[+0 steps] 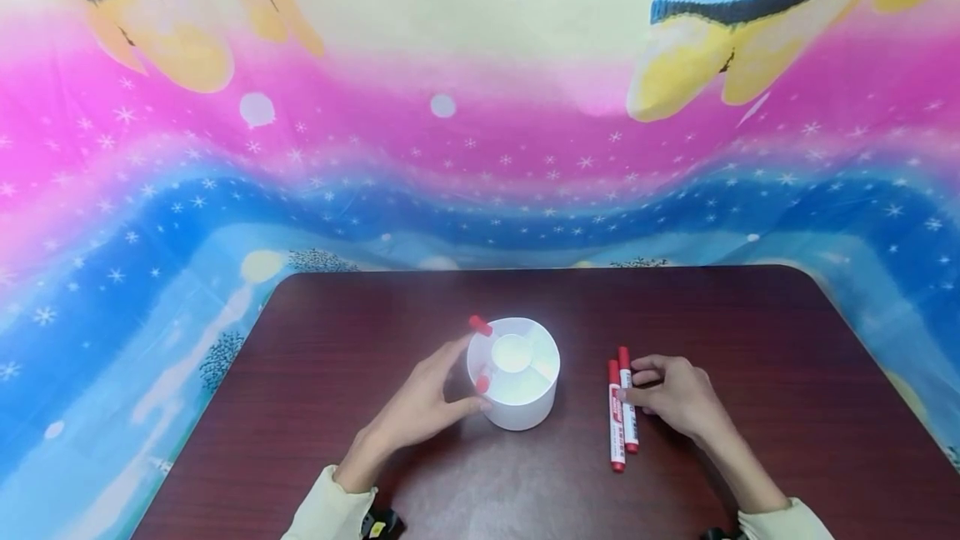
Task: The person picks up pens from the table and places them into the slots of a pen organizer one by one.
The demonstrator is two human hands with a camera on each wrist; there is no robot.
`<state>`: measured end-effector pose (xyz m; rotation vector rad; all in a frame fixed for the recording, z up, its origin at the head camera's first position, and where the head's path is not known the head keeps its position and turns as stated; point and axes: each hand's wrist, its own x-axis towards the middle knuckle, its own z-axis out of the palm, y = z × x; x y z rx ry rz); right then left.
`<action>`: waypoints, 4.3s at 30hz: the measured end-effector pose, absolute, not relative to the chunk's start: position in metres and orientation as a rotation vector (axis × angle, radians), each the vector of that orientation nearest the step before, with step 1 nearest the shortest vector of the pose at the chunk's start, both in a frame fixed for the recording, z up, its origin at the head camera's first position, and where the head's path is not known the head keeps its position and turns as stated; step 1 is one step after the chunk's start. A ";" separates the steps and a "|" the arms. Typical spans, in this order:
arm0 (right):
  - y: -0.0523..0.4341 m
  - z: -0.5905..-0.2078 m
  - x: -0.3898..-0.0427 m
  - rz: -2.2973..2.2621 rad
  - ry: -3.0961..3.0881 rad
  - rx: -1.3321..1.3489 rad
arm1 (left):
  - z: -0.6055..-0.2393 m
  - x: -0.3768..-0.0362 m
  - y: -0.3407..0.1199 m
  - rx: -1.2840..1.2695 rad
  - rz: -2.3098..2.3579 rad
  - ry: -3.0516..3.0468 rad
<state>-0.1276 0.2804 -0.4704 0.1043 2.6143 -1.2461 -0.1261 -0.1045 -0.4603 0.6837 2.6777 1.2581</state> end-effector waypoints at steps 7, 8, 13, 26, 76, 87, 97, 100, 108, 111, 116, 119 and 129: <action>0.282 -0.469 -0.131 -1.332 2.516 0.136 | -0.461 -0.125 -0.105 0.691 1.265 2.676; 0.283 -0.469 -0.131 -1.350 2.499 0.134 | -0.461 -0.125 -0.105 0.691 1.264 2.675; 0.284 -0.469 -0.129 -1.396 2.462 0.115 | -0.460 -0.125 -0.105 0.702 1.267 2.680; 0.291 -0.463 -0.129 -1.518 2.393 0.039 | -0.460 -0.124 -0.106 0.697 1.280 2.678; 0.230 -0.392 -0.134 -1.881 2.355 -0.226 | -0.463 -0.126 -0.105 0.687 1.261 2.675; 0.221 -0.388 -0.138 -2.012 2.272 -0.271 | -0.461 -0.125 -0.106 0.684 1.273 2.676; 0.214 -0.386 -0.140 -2.051 2.287 -0.244 | -0.461 -0.124 -0.105 0.688 1.270 2.676; 0.211 -0.385 -0.141 -2.095 2.265 -0.240 | -0.461 -0.125 -0.104 0.685 1.271 2.674; 0.204 -0.388 -0.143 -2.123 2.242 -0.224 | -0.461 -0.125 -0.104 0.663 1.271 2.661; 0.203 -0.390 -0.143 -2.108 2.268 -0.219 | -0.460 -0.125 -0.104 0.649 1.260 2.665; 0.201 -0.394 -0.145 -2.068 2.320 -0.219 | -0.461 -0.126 -0.104 0.655 1.259 2.664; 0.200 -0.396 -0.146 -2.042 2.346 -0.213 | -0.461 -0.127 -0.104 0.665 1.263 2.663; 0.198 -0.401 -0.146 -1.959 2.391 -0.186 | -0.462 -0.126 -0.105 0.677 1.276 2.664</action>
